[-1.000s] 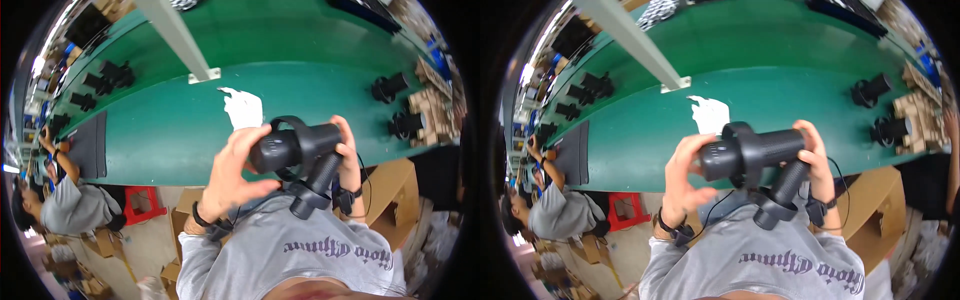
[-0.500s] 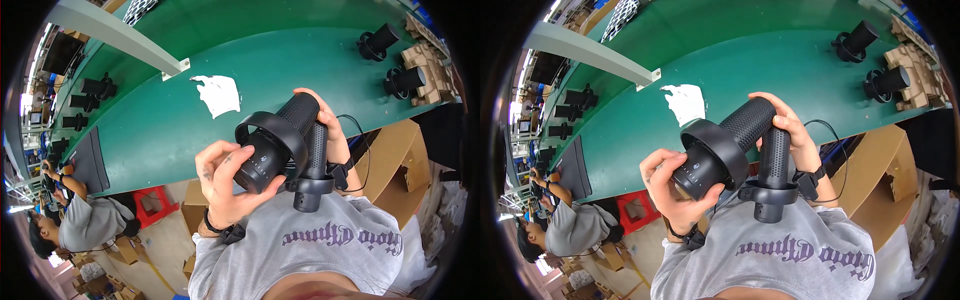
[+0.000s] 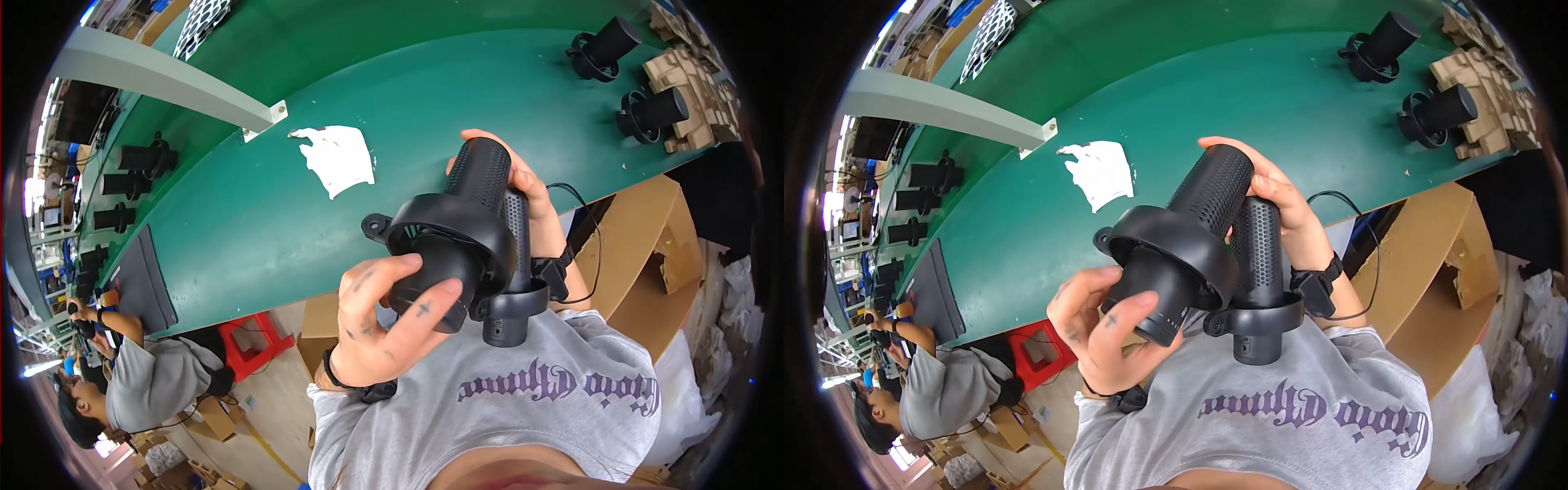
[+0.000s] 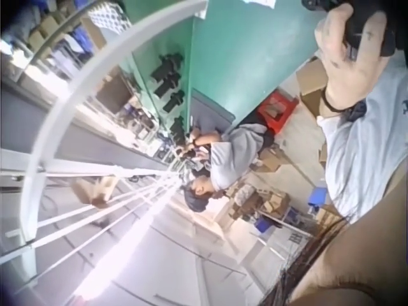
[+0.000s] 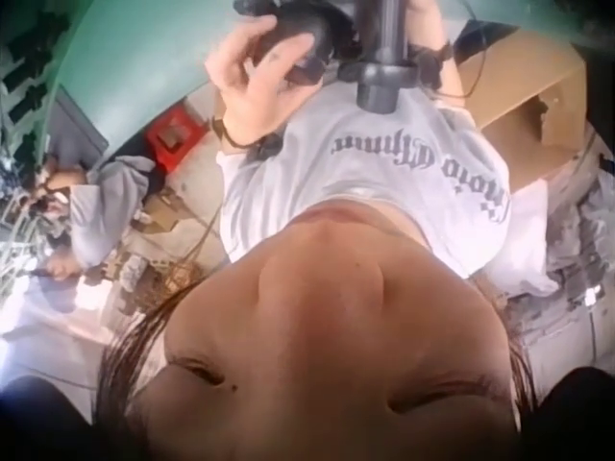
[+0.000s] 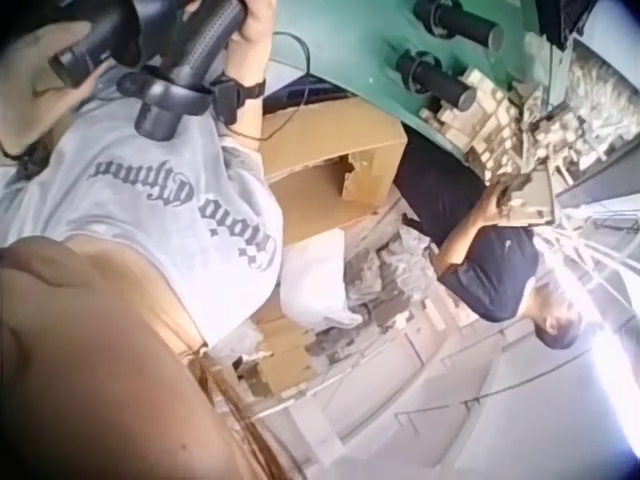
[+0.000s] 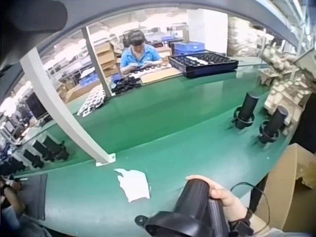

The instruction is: The person picks up a microphone and a shock mount, wipes the microphone with a cloth, and fits the microphone into the shock mount. They repeat this process with several more microphones before placing them back onto the green table.

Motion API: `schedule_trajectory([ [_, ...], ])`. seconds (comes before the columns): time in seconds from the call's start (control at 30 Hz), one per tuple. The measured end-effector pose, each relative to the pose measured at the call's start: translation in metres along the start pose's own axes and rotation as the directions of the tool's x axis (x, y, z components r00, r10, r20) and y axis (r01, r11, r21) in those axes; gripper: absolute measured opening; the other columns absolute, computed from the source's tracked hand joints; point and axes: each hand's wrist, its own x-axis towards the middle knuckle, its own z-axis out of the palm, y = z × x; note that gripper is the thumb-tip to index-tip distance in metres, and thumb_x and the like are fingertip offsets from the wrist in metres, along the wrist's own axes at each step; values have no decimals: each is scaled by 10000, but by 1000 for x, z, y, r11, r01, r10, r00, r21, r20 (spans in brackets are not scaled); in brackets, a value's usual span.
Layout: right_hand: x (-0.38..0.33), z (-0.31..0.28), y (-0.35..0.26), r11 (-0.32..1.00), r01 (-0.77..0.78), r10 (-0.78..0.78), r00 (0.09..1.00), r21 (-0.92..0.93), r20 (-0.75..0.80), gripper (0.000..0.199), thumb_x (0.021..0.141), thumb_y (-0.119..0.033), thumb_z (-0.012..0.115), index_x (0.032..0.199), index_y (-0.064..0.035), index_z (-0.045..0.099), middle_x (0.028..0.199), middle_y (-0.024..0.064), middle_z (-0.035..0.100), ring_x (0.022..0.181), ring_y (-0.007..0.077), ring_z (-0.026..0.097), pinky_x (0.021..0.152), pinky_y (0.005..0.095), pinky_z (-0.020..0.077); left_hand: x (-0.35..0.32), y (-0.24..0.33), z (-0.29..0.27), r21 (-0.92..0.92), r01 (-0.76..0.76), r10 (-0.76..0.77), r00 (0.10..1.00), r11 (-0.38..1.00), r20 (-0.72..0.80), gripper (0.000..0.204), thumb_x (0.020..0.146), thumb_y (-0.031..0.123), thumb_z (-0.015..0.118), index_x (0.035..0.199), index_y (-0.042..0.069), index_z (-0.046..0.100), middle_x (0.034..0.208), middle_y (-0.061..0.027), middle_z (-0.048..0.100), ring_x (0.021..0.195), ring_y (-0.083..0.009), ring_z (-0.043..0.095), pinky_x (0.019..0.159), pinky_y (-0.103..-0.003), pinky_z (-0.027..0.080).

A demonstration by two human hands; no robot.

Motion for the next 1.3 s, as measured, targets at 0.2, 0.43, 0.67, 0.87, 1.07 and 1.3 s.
schedule_trajectory([
  [0.2,5,-1,-7,984,-78,77,997,-159,-11,930,723,-536,697,1386,-7,317,1147,229,538,941,239,629,825,317,528,7,-4,-5,112,-225,221,974,968,46,425,651,45,711,1018,258,680,1097,-87,539,901,-237,450,626,-272,430],
  [0.43,5,-1,-4,996,-76,77,997,-49,26,912,766,-535,669,1409,-15,285,1165,251,513,943,280,632,797,358,549,15,0,-3,221,-381,355,923,898,147,221,683,157,641,867,267,588,1106,138,577,903,-203,429,575,-262,381],
  [0.67,-2,26,-8,996,-92,93,994,23,-57,891,752,-524,692,1394,-33,317,1146,217,533,892,261,650,751,345,574,29,1,-14,229,-638,521,749,736,410,171,670,129,609,775,261,579,1084,157,571,895,-153,452,584,-284,341],
  [0.87,-3,33,-9,990,-110,110,994,85,-4,836,776,-479,676,1370,7,344,1138,186,582,987,233,626,871,332,514,45,0,-23,127,-924,676,352,360,647,194,566,92,622,726,170,545,1119,5,494,1130,-130,332,660,-273,324],
  [1.07,-2,48,-5,987,-71,81,995,143,-62,740,759,-441,725,1306,-70,393,1118,202,527,822,227,665,664,298,595,57,14,-27,29,-974,672,176,225,720,139,613,55,590,632,156,497,1108,-33,474,1149,-136,310,703,-276,294],
  [1.3,8,17,10,933,-87,-13,961,349,275,646,805,-296,720,1318,-167,349,1211,214,421,822,276,669,639,330,616,64,26,-26,-45,-994,671,33,99,741,289,596,56,567,876,118,532,1166,-46,492,1175,-149,347,667,-299,324],
])
